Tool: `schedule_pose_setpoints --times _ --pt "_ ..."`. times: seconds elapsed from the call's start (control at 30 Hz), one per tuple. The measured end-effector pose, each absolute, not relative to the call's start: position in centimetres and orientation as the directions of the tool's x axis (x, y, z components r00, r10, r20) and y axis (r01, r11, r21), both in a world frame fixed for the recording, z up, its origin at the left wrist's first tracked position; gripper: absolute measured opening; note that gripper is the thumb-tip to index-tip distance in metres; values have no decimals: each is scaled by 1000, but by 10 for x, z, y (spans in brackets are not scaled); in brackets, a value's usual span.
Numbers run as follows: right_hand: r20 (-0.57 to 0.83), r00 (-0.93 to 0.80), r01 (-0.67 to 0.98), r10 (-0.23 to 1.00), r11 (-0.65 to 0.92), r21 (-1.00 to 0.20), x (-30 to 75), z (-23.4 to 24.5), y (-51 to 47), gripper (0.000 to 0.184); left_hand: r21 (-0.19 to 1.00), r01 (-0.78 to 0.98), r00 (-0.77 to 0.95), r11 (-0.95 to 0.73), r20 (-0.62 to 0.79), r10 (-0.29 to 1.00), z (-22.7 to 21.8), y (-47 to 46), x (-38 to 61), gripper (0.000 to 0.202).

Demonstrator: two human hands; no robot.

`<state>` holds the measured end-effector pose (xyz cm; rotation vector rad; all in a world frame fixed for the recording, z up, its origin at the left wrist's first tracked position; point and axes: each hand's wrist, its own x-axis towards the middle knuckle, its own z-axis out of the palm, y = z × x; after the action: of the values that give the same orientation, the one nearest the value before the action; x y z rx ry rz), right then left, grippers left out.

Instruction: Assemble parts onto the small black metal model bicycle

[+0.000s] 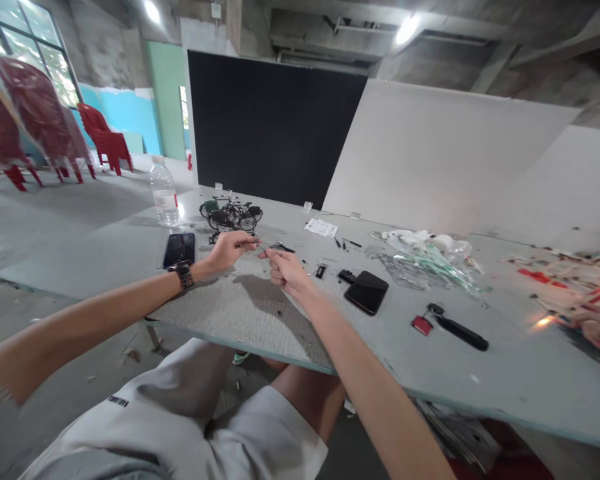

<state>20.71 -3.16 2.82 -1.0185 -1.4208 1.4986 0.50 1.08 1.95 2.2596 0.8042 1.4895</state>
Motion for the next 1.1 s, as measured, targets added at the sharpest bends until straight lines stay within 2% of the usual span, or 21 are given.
schedule_pose_setpoints --times 0.07,0.13,0.2,0.27,0.43,0.47,0.53,0.63,0.87,1.0,1.1 --pt "-1 -318 68 948 22 -997 209 27 -29 39 555 274 314 -786 721 618 16 14 6 17" --pt "121 -265 271 957 194 -943 211 27 -27 37 601 245 337 -760 683 649 10 18 8 21" --pt "311 -249 509 917 397 -764 212 29 -27 32 670 188 356 -718 635 685 5 21 9 26" --pt "436 -303 676 848 513 -529 215 32 -29 25 739 113 367 -664 590 719 1 22 10 30" --pt "461 -465 841 756 539 -37 219 33 -37 32 841 -30 367 -540 512 777 -1 21 12 38" --pt "459 -480 848 747 529 26 219 32 -38 33 849 -46 368 -526 504 781 0 20 12 40" --pt "459 -490 853 741 516 78 218 28 -38 33 853 -62 372 -518 501 781 2 17 13 41" --pt "467 -479 845 744 534 17 215 25 -38 35 832 -31 345 -553 528 776 7 11 12 40" --pt "548 -389 704 741 623 -342 207 28 -42 26 773 41 273 -634 601 751 8 7 13 33" --pt "555 -270 604 787 587 -539 203 27 -40 32 753 61 272 -655 619 737 7 8 13 30" --pt "455 -202 432 867 496 -753 200 26 -37 37 710 88 265 -698 659 704 10 7 13 27"
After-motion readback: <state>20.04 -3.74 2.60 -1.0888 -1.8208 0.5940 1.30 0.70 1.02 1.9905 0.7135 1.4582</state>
